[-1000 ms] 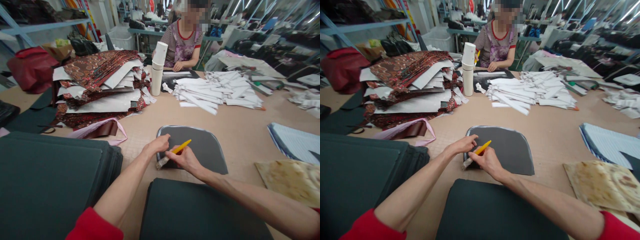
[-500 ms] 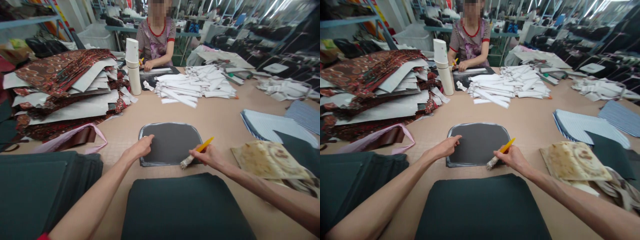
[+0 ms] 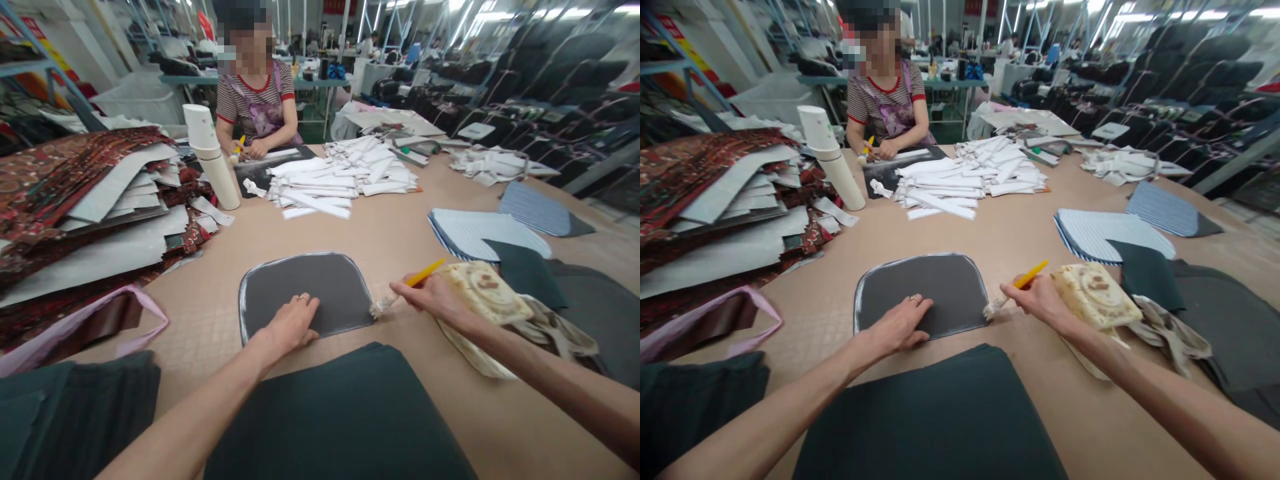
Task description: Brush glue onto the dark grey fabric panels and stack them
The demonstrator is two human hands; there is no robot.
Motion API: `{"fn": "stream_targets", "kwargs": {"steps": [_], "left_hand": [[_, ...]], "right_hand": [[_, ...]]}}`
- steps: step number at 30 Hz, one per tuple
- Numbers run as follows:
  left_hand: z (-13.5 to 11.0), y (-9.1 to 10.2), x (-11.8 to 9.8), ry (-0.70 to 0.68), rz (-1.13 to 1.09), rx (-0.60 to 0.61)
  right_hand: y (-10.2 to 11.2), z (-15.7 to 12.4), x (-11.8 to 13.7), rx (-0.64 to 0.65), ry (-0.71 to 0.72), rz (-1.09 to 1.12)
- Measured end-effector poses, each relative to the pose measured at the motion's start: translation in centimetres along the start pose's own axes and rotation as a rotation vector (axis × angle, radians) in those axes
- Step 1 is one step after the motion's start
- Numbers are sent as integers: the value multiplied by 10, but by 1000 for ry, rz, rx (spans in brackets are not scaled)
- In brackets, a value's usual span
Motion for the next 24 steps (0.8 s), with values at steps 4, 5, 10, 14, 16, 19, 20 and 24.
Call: {"fn": "stream_targets", "kwargs": {"steps": [4, 5, 10, 14, 16, 19, 20, 24], "left_hand": [[13, -10, -13, -26, 96, 37], [14, -11, -13, -34, 114, 40], [16, -14, -8, -62, 167, 52], [18, -16, -9, -57, 189, 51], [18, -17, -10, -58, 190, 52], [16, -17, -9, -66, 182, 55], [15, -17, -9, -69, 179, 55], [10, -15, -12, -70, 161, 48]], "right_hand": [[0, -2, -11, -71, -3, 70], [0, -3, -15, -83, -12, 88], [-9, -7, -20, 53, 28, 175], [-18, -2, -22, 182, 103, 174], [-16, 4, -26, 115, 92, 170], [-10, 15, -29, -37, 72, 164], [-9, 17, -29, -72, 88, 171], [-13, 13, -21, -50, 178, 186]]}}
Point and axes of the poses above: each hand's wrist, its own z-axis towards the middle knuckle, its own y-axis out of the back of the hand, x = y × z, the point moved 1 cm from there along z, towards the middle knuckle, and after that the axes turned 1 degree about -z, right-handed, at the moved point
